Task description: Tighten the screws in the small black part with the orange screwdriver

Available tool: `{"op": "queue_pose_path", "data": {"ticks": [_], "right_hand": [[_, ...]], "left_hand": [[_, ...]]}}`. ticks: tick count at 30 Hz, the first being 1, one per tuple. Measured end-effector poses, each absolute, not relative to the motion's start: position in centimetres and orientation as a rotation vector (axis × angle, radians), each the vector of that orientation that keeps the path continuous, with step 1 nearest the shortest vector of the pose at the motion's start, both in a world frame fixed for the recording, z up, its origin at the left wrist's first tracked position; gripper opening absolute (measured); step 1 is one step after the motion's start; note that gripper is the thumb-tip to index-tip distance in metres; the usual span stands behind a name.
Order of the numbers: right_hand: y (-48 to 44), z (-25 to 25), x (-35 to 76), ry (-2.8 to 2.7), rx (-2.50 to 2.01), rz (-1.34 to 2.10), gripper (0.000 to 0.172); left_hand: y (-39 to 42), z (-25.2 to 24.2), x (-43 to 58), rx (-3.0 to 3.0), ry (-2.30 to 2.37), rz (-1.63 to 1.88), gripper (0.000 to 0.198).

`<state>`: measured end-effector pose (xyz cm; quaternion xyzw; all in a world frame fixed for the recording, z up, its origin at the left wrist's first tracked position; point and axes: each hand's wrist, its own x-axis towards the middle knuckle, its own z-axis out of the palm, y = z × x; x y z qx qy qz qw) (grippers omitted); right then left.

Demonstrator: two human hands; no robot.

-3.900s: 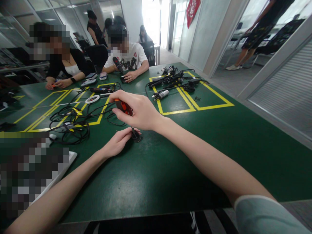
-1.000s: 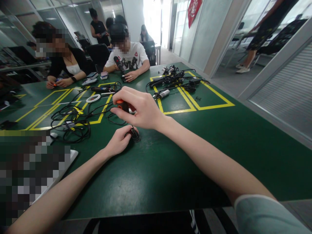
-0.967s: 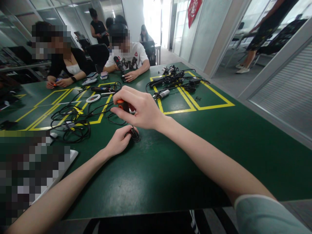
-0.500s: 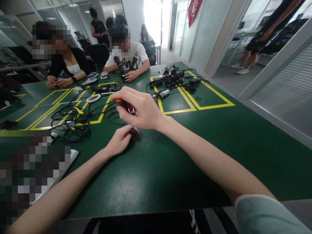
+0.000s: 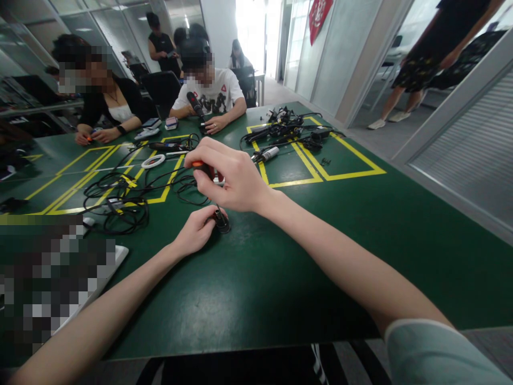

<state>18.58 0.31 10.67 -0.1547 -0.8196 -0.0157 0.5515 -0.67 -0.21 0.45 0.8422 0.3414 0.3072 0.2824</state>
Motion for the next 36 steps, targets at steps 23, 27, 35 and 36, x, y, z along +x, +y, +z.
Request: {"op": "queue_pose_path", "data": {"ticks": [23,27,35,36], "right_hand": [[0.3,10.6,18.6,-1.961,-0.375,-0.037,0.011],[0.4,10.6,18.6,-1.953,-0.366,-0.039,0.010],[0.3,10.6,18.5,-1.953,-0.375,-0.036,0.011],[0.3,10.6,18.5,-1.951,-0.375,-0.039,0.011]], "left_hand": [[-0.4,0.6,-0.7,2.272,0.927,0.833,0.029],[-0.4,0.4,-0.5,2.274,0.939,0.831,0.029],[0.9,1.3,-2.2,2.594,1.399,0.717,0.011],[1.3,1.5,-2.6,2.645,1.518,0.660,0.011]]}}
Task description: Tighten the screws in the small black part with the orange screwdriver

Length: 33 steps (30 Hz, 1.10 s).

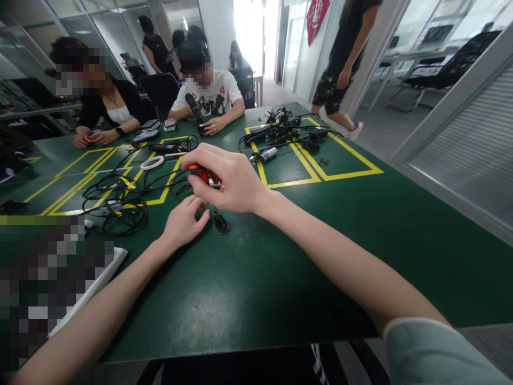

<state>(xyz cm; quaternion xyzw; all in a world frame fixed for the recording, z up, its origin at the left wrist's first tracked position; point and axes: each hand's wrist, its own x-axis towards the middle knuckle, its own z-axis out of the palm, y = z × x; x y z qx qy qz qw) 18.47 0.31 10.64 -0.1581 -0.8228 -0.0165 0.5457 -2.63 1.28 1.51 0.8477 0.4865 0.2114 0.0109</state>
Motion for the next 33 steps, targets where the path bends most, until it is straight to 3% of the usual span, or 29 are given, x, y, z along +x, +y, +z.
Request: {"op": "queue_pose_path", "data": {"ticks": [4,7,13,24,33], "right_hand": [[0.3,10.7,18.4,-1.952,-0.363,-0.038,0.012],[0.3,10.7,18.4,-1.956,-0.366,-0.038,0.013],[0.3,10.7,18.4,-1.957,-0.365,-0.028,0.012],[0.3,10.7,18.5,-1.961,-0.357,-0.044,0.012],[0.3,10.7,18.5,-1.960,-0.353,-0.041,0.013]], "left_hand": [[2.3,2.2,-3.8,2.661,1.872,0.303,0.029],[2.4,2.3,-3.7,2.692,1.882,0.112,0.039],[1.9,2.5,-3.0,2.731,1.774,-0.010,0.034],[1.4,2.3,-2.0,2.827,1.473,0.112,0.015],[1.3,3.3,-3.1,2.891,1.420,-0.097,0.024]]}}
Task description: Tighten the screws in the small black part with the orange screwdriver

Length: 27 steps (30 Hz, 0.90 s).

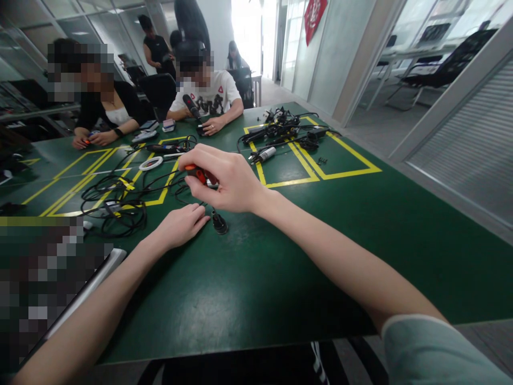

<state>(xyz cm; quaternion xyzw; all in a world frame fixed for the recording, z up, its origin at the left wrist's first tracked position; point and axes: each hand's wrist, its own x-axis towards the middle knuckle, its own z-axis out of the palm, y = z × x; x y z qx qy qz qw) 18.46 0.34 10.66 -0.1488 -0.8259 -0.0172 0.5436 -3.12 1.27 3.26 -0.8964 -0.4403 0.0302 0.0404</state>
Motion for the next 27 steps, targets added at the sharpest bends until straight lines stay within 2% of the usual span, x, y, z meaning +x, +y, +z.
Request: {"op": "queue_pose_path", "data": {"ticks": [7,11,14,18,23,27], "right_hand": [[0.3,10.7,18.5,-1.979,-0.369,-0.052,0.013],[0.3,10.7,18.6,-1.975,-0.371,-0.042,0.012],[0.2,10.7,18.5,-1.972,-0.372,-0.041,0.012],[0.3,10.7,18.5,-1.975,-0.359,-0.049,0.012],[0.3,10.7,18.4,-1.975,-0.352,-0.054,0.012],[0.3,10.7,18.4,-1.970,-0.347,-0.049,0.013]], "left_hand": [[0.9,3.7,-2.5,-2.682,-1.317,0.268,0.029],[1.1,3.2,-2.8,-2.737,-1.310,0.141,0.027],[1.3,2.4,-3.0,-2.809,-1.337,-0.175,0.026],[1.0,1.5,-2.7,-3.004,-1.388,-0.770,0.025],[0.4,0.7,-1.7,-3.192,-1.716,-1.442,0.029],[0.3,0.5,-1.3,-3.292,-1.779,-1.661,0.031]]}}
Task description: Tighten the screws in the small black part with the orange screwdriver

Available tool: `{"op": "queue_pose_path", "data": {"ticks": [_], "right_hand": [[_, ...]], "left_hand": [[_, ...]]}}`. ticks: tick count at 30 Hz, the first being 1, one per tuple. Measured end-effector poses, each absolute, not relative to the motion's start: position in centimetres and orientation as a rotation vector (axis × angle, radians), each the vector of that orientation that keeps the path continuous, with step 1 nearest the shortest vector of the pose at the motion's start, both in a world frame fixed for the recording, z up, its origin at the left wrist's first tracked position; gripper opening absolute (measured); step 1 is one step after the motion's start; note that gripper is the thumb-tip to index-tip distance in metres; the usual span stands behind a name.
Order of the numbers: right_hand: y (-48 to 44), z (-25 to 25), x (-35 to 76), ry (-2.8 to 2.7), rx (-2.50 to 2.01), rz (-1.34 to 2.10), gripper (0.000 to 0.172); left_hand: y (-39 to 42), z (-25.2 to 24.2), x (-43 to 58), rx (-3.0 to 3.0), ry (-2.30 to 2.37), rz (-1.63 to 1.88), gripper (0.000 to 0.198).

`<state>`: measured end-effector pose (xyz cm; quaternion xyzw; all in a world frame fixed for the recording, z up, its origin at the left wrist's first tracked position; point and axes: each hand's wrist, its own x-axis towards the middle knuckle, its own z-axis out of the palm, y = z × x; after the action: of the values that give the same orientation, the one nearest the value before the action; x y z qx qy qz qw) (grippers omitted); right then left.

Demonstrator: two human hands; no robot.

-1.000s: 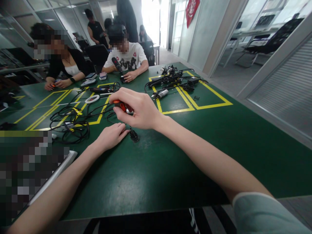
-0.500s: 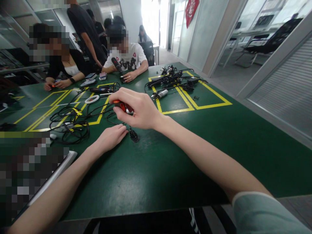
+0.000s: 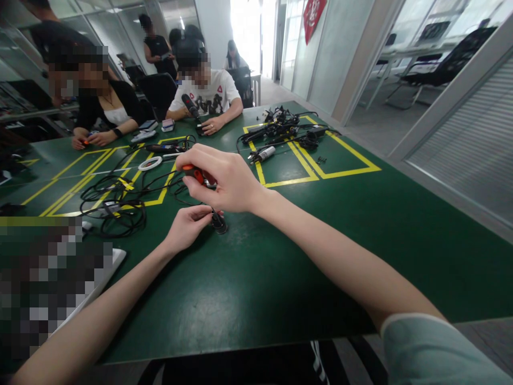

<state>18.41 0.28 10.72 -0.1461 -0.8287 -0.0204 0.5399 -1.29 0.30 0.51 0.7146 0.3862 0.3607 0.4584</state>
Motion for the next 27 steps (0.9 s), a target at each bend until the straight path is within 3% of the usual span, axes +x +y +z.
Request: {"op": "queue_pose_path", "data": {"ticks": [17,22,27], "right_hand": [[0.4,10.6,18.5,-1.943,-0.414,-0.036,0.008],[0.5,10.7,18.5,-1.912,-0.501,-0.012,0.021],[0.5,10.5,18.4,-1.925,-0.483,0.009,0.020]], "left_hand": [[0.1,1.0,-1.1,1.722,0.813,0.840,0.031],[0.0,1.4,-1.1,1.757,0.808,0.817,0.030],[-0.4,1.8,-1.2,1.746,0.827,0.814,0.030]]}}
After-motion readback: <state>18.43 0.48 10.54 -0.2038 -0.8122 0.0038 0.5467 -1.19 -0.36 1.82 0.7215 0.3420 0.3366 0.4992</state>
